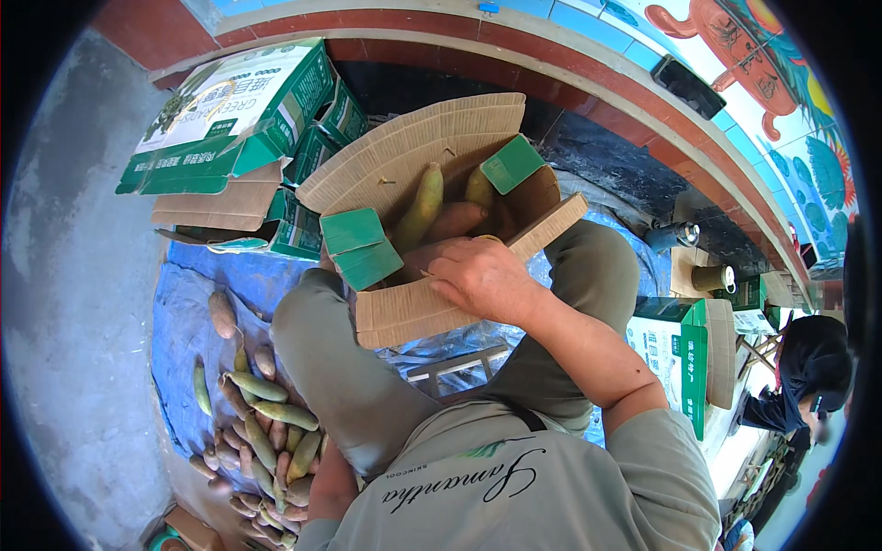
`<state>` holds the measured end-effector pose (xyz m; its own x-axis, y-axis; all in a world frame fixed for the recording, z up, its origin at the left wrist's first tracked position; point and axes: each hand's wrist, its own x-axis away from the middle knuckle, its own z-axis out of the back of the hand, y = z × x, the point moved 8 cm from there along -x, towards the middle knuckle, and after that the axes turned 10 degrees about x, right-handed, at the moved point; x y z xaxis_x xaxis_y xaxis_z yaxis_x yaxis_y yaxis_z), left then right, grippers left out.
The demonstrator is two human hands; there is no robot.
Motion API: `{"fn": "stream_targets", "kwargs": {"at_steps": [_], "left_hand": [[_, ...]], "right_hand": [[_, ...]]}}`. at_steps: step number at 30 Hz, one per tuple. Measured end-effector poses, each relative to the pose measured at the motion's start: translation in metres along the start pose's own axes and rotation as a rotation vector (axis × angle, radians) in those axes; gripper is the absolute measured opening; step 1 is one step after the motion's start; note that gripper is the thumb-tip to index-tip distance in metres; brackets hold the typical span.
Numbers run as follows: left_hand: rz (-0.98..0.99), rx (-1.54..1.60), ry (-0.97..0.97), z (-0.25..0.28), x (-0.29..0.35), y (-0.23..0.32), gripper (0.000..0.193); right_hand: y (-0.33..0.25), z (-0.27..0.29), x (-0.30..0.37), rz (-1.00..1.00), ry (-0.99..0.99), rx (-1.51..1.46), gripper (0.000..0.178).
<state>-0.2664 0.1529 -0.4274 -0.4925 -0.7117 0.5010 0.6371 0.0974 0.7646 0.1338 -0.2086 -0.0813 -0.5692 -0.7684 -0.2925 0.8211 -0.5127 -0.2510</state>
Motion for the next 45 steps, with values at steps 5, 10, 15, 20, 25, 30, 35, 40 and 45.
{"fn": "stream_targets", "kwargs": {"at_steps": [5,10,15,20,25,30,35,40,45], "left_hand": [[-0.005,-0.016,0.015,-0.002,0.002,0.001,0.064],[-0.009,-0.037,0.02,-0.007,0.003,0.003,0.064],[-0.014,-0.059,0.027,-0.01,0.004,0.006,0.064],[-0.021,-0.082,0.033,-0.014,0.005,0.011,0.064],[-0.028,-0.107,0.04,-0.017,0.005,0.017,0.064],[-0.035,-0.131,0.051,-0.018,0.005,0.024,0.065],[-0.042,-0.155,0.062,-0.02,0.004,0.031,0.065],[-0.05,-0.179,0.074,-0.02,0.002,0.04,0.065],[-0.067,-0.208,0.097,-0.015,0.0,0.058,0.065]], "right_hand": [[0.0,-0.004,-0.001,-0.005,-0.048,-0.034,0.017],[0.001,-0.004,-0.002,-0.01,-0.056,-0.026,0.018],[0.0,-0.003,-0.002,-0.003,-0.027,-0.004,0.016],[0.0,-0.002,-0.001,0.007,0.011,0.018,0.017],[0.0,-0.003,-0.001,0.007,0.008,0.018,0.017],[0.0,-0.002,0.0,0.006,0.012,0.009,0.017],[-0.001,0.001,0.0,0.003,0.01,0.014,0.017],[-0.002,0.004,-0.001,0.01,0.022,0.002,0.017],[-0.002,0.003,-0.001,0.013,0.034,-0.008,0.017]]}}
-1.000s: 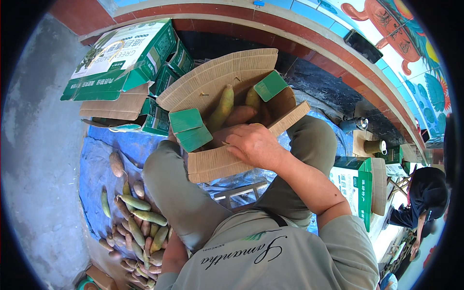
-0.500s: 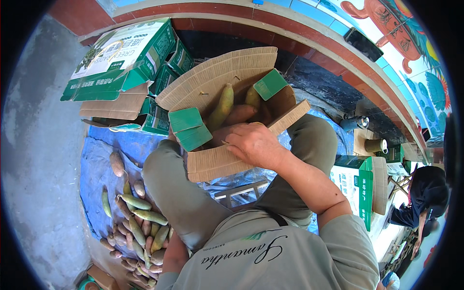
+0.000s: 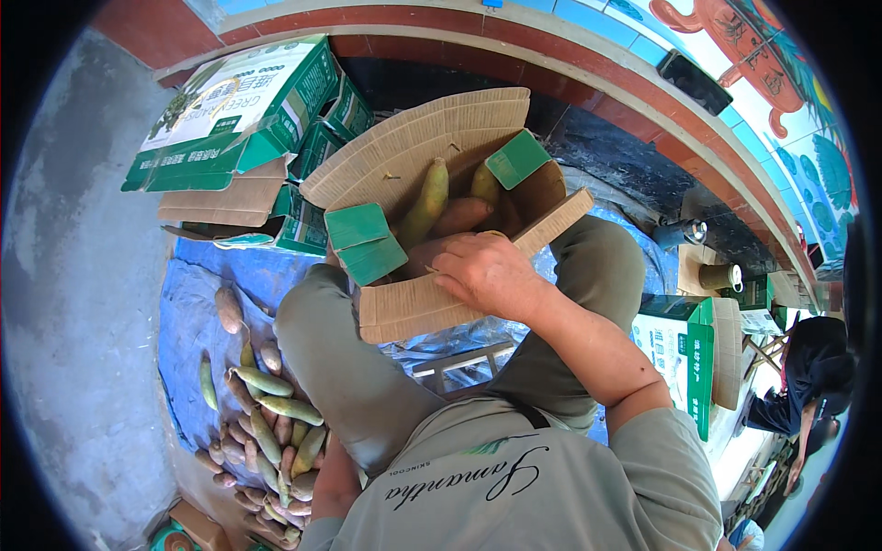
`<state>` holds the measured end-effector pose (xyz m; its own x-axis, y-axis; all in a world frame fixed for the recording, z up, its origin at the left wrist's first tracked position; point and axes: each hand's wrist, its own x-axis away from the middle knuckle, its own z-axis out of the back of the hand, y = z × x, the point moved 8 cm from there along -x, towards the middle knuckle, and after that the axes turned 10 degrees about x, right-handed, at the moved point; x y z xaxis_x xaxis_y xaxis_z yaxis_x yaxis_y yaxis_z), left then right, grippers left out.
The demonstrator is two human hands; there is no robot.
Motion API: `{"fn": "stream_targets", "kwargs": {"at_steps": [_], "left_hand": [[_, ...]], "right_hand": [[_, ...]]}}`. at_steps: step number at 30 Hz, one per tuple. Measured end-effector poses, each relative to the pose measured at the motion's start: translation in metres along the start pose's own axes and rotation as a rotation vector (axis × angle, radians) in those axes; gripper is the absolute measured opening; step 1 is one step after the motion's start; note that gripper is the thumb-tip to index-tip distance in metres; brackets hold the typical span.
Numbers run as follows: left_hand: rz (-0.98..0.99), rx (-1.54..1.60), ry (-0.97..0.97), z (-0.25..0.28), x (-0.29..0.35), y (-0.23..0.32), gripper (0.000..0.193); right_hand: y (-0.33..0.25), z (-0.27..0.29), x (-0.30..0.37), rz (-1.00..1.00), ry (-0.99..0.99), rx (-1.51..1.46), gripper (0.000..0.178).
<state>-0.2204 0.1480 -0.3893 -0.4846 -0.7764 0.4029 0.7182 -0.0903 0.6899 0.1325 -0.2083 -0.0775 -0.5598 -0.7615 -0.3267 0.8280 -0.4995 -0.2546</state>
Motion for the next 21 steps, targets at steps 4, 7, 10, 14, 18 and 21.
{"fn": "stream_targets", "kwargs": {"at_steps": [4,7,10,14,18,21], "left_hand": [[-0.016,-0.024,0.034,0.014,-0.001,0.023,0.065],[-0.025,-0.047,0.069,0.031,0.001,0.04,0.066],[-0.029,-0.071,0.11,0.052,0.007,0.057,0.066],[-0.194,0.194,0.225,0.094,0.028,0.164,0.074],[-0.466,0.234,0.209,0.11,0.063,0.299,0.072],[-0.625,0.241,0.091,0.1,0.081,0.366,0.07]], "right_hand": [[-0.001,0.002,0.002,0.004,-0.035,0.003,0.017],[-0.002,0.001,0.005,0.023,-0.015,-0.013,0.018],[-0.003,-0.002,0.005,0.012,-0.114,-0.062,0.019],[-0.004,0.003,0.01,0.011,-0.194,-0.129,0.023],[0.001,0.001,0.018,-0.019,-0.296,-0.161,0.027],[0.0,0.0,0.02,-0.006,-0.324,-0.192,0.028]]}}
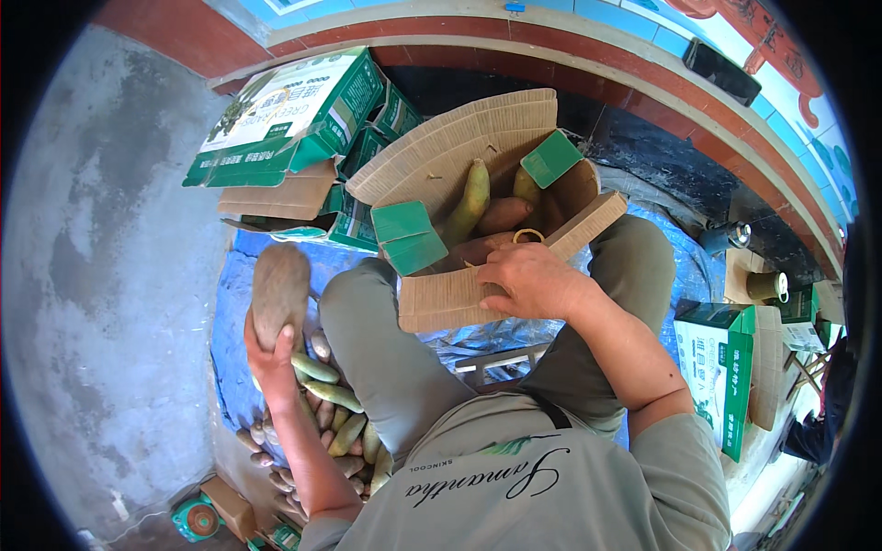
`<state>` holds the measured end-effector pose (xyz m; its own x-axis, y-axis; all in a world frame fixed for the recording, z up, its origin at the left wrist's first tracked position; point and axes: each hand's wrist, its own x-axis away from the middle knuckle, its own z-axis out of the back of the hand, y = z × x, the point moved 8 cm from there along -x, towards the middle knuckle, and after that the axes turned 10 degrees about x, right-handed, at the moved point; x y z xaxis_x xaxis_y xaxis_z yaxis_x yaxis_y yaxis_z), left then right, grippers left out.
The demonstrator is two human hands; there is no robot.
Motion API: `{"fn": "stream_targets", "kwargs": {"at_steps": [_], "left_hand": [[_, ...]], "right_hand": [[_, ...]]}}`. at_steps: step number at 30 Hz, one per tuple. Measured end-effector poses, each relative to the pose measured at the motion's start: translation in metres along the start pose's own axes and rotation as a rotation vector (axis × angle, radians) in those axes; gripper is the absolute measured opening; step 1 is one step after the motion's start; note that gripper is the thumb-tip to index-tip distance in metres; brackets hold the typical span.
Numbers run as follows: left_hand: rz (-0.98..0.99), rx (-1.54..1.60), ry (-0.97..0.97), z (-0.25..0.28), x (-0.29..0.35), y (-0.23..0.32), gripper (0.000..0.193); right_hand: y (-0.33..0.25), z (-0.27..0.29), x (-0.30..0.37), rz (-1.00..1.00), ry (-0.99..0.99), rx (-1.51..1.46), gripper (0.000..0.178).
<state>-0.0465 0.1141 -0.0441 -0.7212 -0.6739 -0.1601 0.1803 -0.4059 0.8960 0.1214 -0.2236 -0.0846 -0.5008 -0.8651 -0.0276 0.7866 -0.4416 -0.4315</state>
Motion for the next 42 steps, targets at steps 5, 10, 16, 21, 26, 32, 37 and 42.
{"fn": "stream_targets", "kwargs": {"at_steps": [5,10,16,21,26,32,37,42], "left_hand": [[-0.021,0.169,-0.374,-0.104,-0.013,0.068,0.071],[-0.272,-0.189,-0.655,-0.202,-0.015,0.101,0.071],[-0.53,-0.508,-0.805,-0.296,-0.013,0.093,0.067],[-0.277,-0.36,-0.94,-0.321,-0.03,0.033,0.059],[-0.348,-0.727,-1.033,-0.316,-0.014,0.039,0.052],[-0.528,-1.057,-1.029,-0.297,-0.009,0.033,0.043],[-0.568,-0.633,-0.828,-0.254,-0.022,0.066,0.033],[-0.681,-0.398,-0.527,-0.198,-0.021,0.095,0.025]], "right_hand": [[0.002,-0.001,0.005,-0.003,-0.021,0.002,0.028],[0.0,-0.004,0.007,0.019,-0.021,0.017,0.028],[0.0,-0.005,0.006,0.018,-0.035,0.017,0.03],[-0.001,-0.008,0.007,0.019,-0.049,0.057,0.031],[0.002,-0.005,0.01,-0.001,-0.038,0.057,0.031],[0.001,-0.004,0.006,-0.009,-0.019,0.081,0.03],[0.002,0.002,0.004,-0.001,0.06,0.032,0.026],[0.002,0.004,0.003,-0.007,0.081,0.066,0.024]]}}
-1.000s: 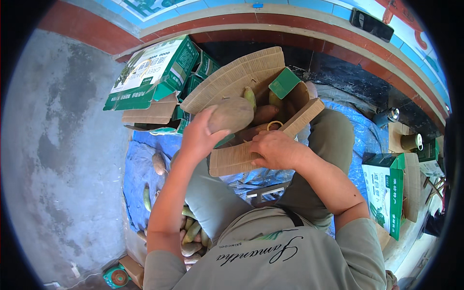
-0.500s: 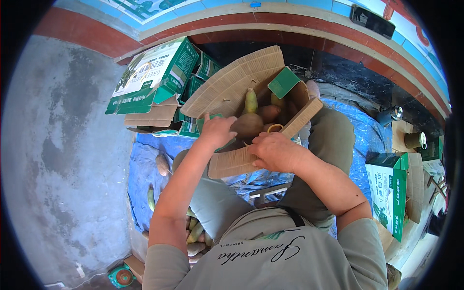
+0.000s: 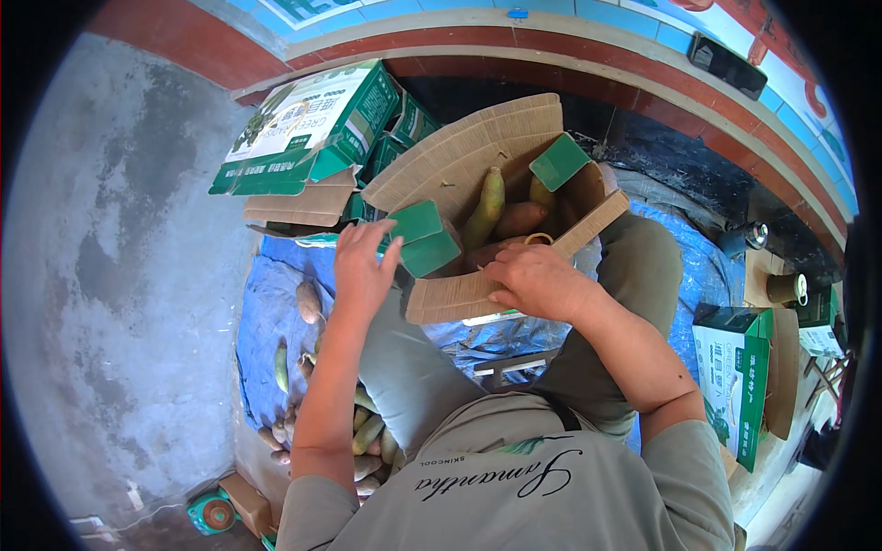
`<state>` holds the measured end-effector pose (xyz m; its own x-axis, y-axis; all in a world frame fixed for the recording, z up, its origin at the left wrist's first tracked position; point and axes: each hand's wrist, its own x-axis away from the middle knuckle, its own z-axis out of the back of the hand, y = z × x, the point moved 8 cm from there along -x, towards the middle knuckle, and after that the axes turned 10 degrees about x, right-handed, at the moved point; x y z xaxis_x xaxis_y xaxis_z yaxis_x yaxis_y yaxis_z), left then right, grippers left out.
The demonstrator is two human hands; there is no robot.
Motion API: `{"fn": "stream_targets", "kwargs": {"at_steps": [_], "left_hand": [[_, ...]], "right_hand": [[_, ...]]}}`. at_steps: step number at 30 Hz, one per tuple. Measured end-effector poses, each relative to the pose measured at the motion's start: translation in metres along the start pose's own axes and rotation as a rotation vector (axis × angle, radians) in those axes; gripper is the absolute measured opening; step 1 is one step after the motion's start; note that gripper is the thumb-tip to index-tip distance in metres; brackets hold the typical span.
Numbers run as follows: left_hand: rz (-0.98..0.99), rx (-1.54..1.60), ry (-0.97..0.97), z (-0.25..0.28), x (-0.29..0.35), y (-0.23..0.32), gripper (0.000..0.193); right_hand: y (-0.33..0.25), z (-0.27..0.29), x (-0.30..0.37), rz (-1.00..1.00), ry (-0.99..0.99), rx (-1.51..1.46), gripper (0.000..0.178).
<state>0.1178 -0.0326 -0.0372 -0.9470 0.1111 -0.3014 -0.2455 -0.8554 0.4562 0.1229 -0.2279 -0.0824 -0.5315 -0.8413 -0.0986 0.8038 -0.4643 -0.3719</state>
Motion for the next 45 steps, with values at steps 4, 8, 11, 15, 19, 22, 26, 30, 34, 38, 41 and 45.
{"fn": "stream_targets", "kwargs": {"at_steps": [4,8,11,15,19,22,26,30,34,38,41,45], "left_hand": [[-0.008,0.006,0.267,0.027,0.022,0.002,0.021],[0.029,0.073,0.38,0.033,0.029,-0.006,0.02],[0.025,0.074,0.419,0.036,0.029,-0.006,0.02],[0.005,0.071,0.432,0.037,0.028,0.0,0.02],[-0.056,0.033,0.456,0.035,0.029,0.001,0.019],[-0.072,0.017,0.468,0.036,0.029,0.004,0.019],[-0.09,0.004,0.479,0.036,0.03,0.005,0.018],[-0.098,-0.001,0.485,0.036,0.029,0.005,0.017],[-0.109,-0.016,0.494,0.036,0.029,0.006,0.015],[-0.108,-0.019,0.493,0.036,0.028,0.01,0.012],[-0.097,-0.022,0.448,0.033,0.027,0.009,0.013],[-0.125,-0.045,0.465,0.032,0.026,0.011,0.011]], "right_hand": [[0.001,0.005,-0.001,0.001,0.086,-0.015,0.021],[0.001,0.008,-0.003,0.013,0.118,-0.044,0.019],[0.004,0.02,-0.004,0.009,0.2,-0.106,0.02],[0.01,0.038,-0.001,-0.028,0.396,-0.108,0.014],[0.015,0.045,-0.001,-0.079,0.471,-0.097,0.012],[0.016,0.047,-0.001,-0.103,0.492,-0.086,0.011],[0.018,0.048,0.001,-0.131,0.522,-0.077,0.01],[0.021,0.049,0.001,-0.156,0.52,-0.078,0.009],[0.021,0.049,0.001,-0.164,0.541,-0.094,0.009],[0.022,0.049,0.003,-0.167,0.536,-0.106,0.009],[0.022,0.05,0.003,-0.173,0.531,-0.114,0.009],[0.02,0.051,0.005,-0.145,0.522,-0.088,0.008]]}}
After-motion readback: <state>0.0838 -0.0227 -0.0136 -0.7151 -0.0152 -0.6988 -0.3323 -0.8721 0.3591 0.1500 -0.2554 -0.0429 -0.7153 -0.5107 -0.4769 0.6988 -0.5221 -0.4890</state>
